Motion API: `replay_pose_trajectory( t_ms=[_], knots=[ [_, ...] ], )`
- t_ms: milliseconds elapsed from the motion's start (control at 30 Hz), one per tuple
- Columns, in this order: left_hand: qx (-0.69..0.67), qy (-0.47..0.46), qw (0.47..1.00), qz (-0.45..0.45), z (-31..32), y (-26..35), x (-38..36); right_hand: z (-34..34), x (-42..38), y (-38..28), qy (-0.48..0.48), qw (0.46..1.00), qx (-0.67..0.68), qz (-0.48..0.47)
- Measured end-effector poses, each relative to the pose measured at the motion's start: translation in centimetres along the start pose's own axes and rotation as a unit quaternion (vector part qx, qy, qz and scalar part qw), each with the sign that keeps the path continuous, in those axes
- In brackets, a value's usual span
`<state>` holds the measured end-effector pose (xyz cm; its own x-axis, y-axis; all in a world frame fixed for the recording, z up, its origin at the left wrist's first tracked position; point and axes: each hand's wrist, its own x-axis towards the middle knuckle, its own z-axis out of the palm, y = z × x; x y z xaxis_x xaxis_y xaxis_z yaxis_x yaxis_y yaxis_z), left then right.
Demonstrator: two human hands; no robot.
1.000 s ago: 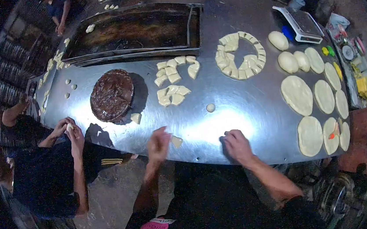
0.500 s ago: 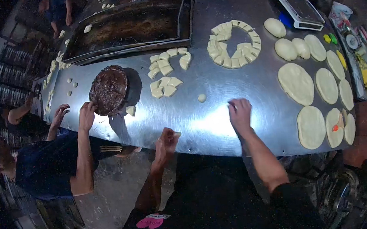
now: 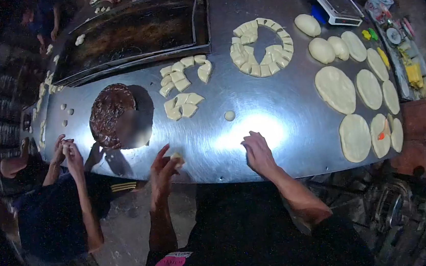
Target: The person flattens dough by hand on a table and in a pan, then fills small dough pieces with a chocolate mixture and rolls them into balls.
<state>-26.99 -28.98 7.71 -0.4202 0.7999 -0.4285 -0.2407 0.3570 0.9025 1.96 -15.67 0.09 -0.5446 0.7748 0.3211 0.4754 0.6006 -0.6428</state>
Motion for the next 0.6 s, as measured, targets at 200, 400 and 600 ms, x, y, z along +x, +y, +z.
replay_pose_trajectory(
  t_ms=[200, 400, 600],
  knots=[
    [-0.093, 0.073, 0.992, -0.052, -5.2, -3.1, 0.9, -1.6, 6.6, -3.2, 0.013, 0.958, 0.115, 0.263],
    [-0.039, 0.038, 0.997, -0.061, -3.9, -1.0, 0.9, 4.9, 13.0, -1.2, -0.037, 0.998, 0.003, 0.045],
    [-0.121, -0.038, 0.991, -0.042, 2.4, -1.9, 2.3, 3.0, 11.6, -5.5, -0.074, 0.997, 0.001, -0.013]
  ],
)
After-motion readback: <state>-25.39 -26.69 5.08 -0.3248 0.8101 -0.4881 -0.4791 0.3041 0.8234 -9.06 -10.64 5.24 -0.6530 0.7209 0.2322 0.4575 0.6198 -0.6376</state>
